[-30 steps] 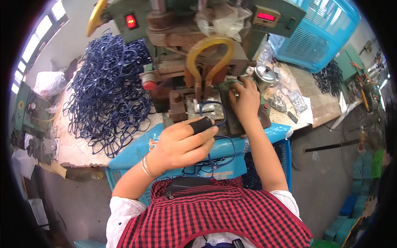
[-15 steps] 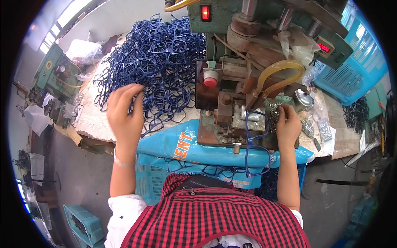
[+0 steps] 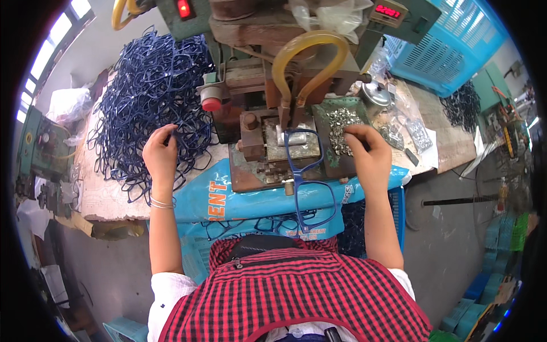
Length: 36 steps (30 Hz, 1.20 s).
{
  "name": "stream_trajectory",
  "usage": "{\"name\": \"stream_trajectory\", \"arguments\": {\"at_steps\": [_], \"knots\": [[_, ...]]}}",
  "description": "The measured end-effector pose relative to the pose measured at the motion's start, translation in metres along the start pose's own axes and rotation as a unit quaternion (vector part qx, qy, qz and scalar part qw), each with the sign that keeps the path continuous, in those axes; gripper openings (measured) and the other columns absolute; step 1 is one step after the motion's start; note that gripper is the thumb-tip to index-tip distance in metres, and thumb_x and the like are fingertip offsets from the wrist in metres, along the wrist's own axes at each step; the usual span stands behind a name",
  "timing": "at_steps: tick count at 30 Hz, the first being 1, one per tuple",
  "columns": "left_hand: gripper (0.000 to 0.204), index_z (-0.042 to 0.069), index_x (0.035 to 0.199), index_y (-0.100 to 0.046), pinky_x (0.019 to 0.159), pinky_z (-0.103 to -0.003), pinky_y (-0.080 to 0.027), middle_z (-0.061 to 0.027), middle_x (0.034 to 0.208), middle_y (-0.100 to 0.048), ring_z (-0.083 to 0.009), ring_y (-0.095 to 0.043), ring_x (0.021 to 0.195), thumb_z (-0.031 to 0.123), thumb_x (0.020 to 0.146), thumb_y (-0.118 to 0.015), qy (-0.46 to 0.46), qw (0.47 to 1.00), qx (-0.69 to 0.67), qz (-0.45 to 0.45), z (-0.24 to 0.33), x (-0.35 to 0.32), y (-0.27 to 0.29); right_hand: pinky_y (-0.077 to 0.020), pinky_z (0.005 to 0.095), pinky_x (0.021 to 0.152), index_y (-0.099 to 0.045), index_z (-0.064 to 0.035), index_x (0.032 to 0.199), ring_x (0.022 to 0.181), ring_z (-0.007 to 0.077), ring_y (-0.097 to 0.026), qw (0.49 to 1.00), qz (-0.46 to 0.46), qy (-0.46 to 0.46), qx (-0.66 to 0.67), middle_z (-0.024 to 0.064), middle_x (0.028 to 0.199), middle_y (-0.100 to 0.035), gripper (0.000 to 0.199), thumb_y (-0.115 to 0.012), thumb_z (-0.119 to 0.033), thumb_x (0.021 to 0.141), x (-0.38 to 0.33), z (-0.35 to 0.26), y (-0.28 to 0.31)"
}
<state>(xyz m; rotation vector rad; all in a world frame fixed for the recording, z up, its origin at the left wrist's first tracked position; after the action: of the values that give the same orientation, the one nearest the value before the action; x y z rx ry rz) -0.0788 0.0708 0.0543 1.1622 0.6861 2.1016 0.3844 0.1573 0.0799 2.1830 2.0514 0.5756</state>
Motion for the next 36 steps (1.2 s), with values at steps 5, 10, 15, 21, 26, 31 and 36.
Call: {"name": "stream_trajectory", "arguments": {"at_steps": [5, 10, 15, 21, 26, 31, 36], "knots": [[0.016, -0.002, 0.111, -0.070, 0.057, -0.025, -0.052, -0.0017, 0.082, -0.067, -0.0081, -0.062, 0.068, 0.005, 0.096, -0.071, 0.123, 0.938, -0.321, 0.033, 0.000, -0.012, -0.020, -0.0529, 0.0306, 0.087, -0.075, 0.0025, 0.098, 0.094, 0.0165, -0.070, 0.988, -0.104, 0.073, 0.082, 0.0110, 0.098, -0.077, 0.014, -0.072, -0.005, 0.087, 0.021, -0.073, -0.056], [0.019, 0.006, 0.115, -0.068, 0.047, -0.021, -0.044, -0.0033, 0.076, -0.066, -0.0091, -0.057, 0.053, 0.021, 0.106, -0.061, 0.208, 0.840, -0.501, 0.002, 0.031, -0.032, -0.018, -0.0513, 0.0297, 0.092, -0.060, 0.0055, 0.129, 0.097, 0.0153, -0.070, 0.964, -0.130, 0.029, 0.229, 0.0119, 0.100, -0.077, 0.048, -0.075, -0.003, 0.084, 0.015, -0.066, -0.075], [0.024, 0.000, 0.119, -0.060, 0.065, -0.032, -0.059, -0.0143, 0.097, -0.071, -0.0175, -0.068, 0.087, 0.019, 0.111, -0.050, -0.131, 0.814, -0.564, 0.052, 0.175, 0.011, 0.081, -0.0512, 0.0288, 0.092, -0.043, 0.0085, 0.143, 0.098, 0.0157, -0.069, 0.932, -0.173, -0.010, 0.320, 0.0100, 0.096, -0.075, 0.069, -0.076, 0.000, 0.083, 0.006, -0.072, -0.092], [0.015, -0.004, 0.117, -0.059, 0.064, -0.026, -0.059, -0.0155, 0.092, -0.072, -0.0160, -0.068, 0.075, 0.006, 0.106, -0.055, -0.135, 0.884, -0.438, 0.089, 0.212, 0.025, 0.087, -0.0510, 0.0328, 0.099, -0.040, 0.0063, 0.147, 0.113, 0.0190, -0.065, 0.928, -0.149, -0.023, 0.340, 0.0161, 0.118, -0.070, 0.068, -0.070, 0.008, 0.086, -0.015, -0.088, -0.083], [0.026, -0.003, 0.123, -0.053, 0.050, -0.025, -0.053, -0.0170, 0.081, -0.071, -0.0187, -0.067, 0.057, 0.017, 0.108, -0.046, 0.045, 0.708, -0.633, -0.310, 0.228, -0.041, 0.039, -0.0440, 0.0418, 0.110, -0.064, -0.0003, 0.128, 0.131, 0.0265, -0.057, 0.983, -0.131, 0.075, 0.102, 0.0144, 0.129, -0.067, 0.042, -0.071, 0.000, 0.087, -0.003, -0.060, -0.037], [0.039, -0.005, 0.123, -0.057, 0.036, -0.024, -0.047, -0.0173, 0.076, -0.069, -0.0190, -0.061, 0.045, 0.028, 0.109, -0.043, 0.283, 0.532, -0.582, -0.546, 0.249, -0.095, -0.022, -0.0465, 0.0493, 0.105, -0.075, -0.0091, 0.096, 0.126, 0.0409, -0.058, 0.908, 0.072, 0.186, -0.369, 0.0190, 0.122, -0.067, 0.017, -0.078, -0.010, 0.079, 0.011, 0.029, -0.003], [0.043, -0.002, 0.123, -0.061, 0.035, -0.023, -0.041, -0.0124, 0.067, -0.063, -0.0156, -0.053, 0.041, 0.035, 0.109, -0.043, 0.391, 0.530, -0.569, -0.492, 0.248, -0.111, -0.037, -0.0488, 0.0484, 0.100, -0.074, -0.0066, 0.089, 0.116, 0.0409, -0.062, 0.943, 0.085, 0.199, -0.254, 0.0196, 0.117, -0.069, 0.010, -0.076, -0.010, 0.081, 0.024, 0.018, 0.005]]}}
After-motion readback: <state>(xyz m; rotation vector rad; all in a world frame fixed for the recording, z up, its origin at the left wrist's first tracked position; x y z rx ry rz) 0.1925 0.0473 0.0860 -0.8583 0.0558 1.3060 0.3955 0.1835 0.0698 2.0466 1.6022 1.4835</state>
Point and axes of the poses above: each hand's wrist, its own x-axis towards the middle knuckle, its own y-axis out of the back of the hand, z = x × y, the point moved 9 cm from there along x, towards the middle knuckle
